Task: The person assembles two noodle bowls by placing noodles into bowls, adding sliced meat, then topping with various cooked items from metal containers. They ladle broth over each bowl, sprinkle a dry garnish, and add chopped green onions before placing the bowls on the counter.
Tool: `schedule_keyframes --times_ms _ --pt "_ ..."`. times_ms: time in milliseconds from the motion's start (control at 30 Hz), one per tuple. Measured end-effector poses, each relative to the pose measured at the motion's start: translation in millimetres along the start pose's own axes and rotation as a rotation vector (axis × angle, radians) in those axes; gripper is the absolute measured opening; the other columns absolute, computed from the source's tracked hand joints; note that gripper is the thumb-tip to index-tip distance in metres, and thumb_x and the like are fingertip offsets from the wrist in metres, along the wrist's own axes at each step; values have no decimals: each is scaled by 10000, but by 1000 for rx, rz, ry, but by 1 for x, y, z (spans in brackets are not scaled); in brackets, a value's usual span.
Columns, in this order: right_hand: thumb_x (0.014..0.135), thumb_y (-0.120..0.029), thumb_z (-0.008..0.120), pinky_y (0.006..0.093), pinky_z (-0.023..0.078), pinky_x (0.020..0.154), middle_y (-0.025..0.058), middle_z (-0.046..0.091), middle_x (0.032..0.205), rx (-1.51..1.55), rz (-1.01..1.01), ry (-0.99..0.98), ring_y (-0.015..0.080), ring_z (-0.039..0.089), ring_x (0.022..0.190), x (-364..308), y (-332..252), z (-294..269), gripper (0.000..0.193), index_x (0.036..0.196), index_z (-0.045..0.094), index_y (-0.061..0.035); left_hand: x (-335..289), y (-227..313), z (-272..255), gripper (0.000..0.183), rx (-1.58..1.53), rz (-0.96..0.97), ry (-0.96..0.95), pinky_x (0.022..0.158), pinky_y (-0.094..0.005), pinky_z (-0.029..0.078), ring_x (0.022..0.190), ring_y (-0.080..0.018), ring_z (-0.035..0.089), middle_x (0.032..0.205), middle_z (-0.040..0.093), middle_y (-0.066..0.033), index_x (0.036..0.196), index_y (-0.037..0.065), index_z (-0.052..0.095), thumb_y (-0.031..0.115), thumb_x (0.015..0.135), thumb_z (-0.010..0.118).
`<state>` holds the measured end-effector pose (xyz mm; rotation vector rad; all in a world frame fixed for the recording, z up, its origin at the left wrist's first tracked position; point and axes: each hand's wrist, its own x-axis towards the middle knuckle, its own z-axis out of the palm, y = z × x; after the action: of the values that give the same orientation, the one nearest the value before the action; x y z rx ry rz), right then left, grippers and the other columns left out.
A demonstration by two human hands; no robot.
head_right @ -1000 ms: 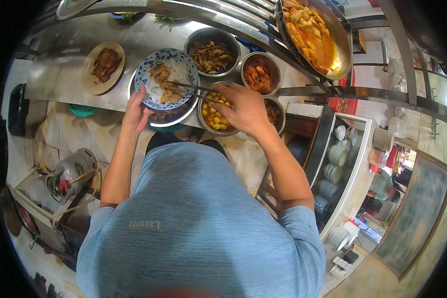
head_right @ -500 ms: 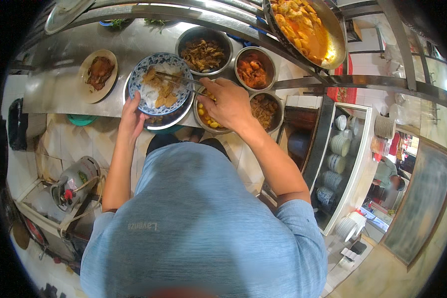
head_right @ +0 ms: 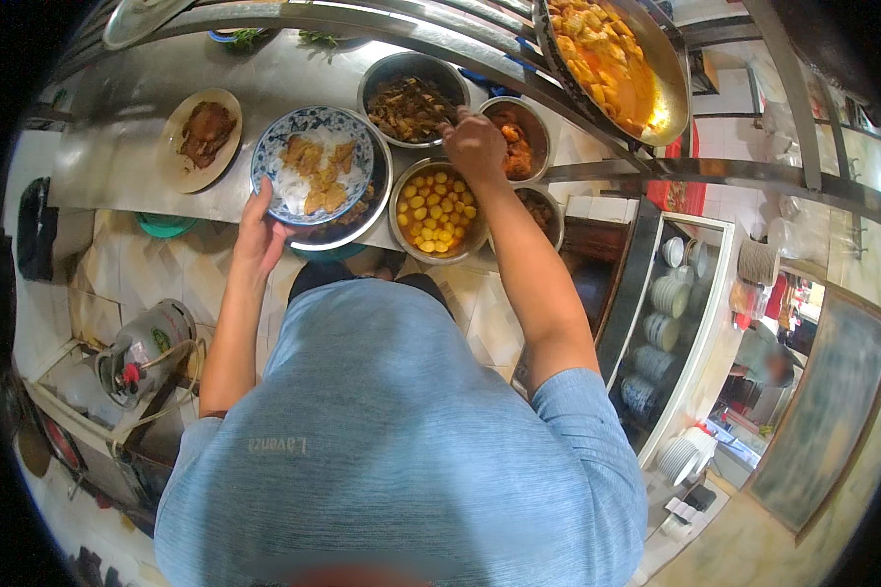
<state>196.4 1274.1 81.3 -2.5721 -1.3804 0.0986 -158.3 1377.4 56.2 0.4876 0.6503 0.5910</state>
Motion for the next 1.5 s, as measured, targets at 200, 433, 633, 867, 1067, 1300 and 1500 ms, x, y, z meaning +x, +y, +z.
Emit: schedule_keyframes --times_ms 200,433,633,867,1067,1300,1500 --pt "880 -335 745 404 524 958 225 725 1176 224 242 1 329 702 1078 -22 6 -47 523 1295 691 -20 0 1 8 593 53 45 26 855 -524 634 1183 -318 664 1387 587 -154 1492 60 386 401 1047 579" --pt "860 -275 787 326 501 972 188 743 1175 650 286 -216 229 700 1075 -99 -56 -120 529 1282 687 28 5 5 10 674 76 35 34 793 -513 647 1190 -315 652 1378 576 -156 1477 71 388 438 988 672" --pt "859 -322 773 380 512 968 222 738 1164 568 323 -180 296 718 1095 -98 -59 -104 506 1265 707 -27 6 4 1 664 38 21 5 771 -490 656 1178 -302 660 1397 562 -146 1501 85 368 424 1005 649" --pt "904 -386 716 450 520 966 202 741 1138 -41 264 -66 363 697 1094 -28 -38 -33 460 1227 729 -59 1 3 -14 661 -16 26 -35 786 -449 656 1204 -257 642 1395 564 -120 1532 82 354 402 1022 628" --pt "889 -422 718 431 513 993 206 730 1172 109 358 -47 359 694 1110 -37 -14 -34 529 1289 706 -75 1 3 -19 654 43 35 -18 851 -392 636 1200 -243 643 1386 570 -125 1519 52 365 396 1027 624" --pt "869 -437 730 428 507 1013 209 716 1212 84 359 -48 363 682 1142 -46 -37 -44 555 1318 695 -113 6 6 -19 630 72 5 -5 752 -428 653 1122 -236 683 1338 595 -129 1470 61 406 426 1012 639" --pt "905 -458 689 429 512 1034 179 681 1307 -137 463 -326 329 658 1202 -42 -67 -45 565 1391 643 -174 8 9 -23 630 102 -3 -27 714 -445 656 1110 -260 687 1333 598 -133 1470 58 401 428 1015 631"
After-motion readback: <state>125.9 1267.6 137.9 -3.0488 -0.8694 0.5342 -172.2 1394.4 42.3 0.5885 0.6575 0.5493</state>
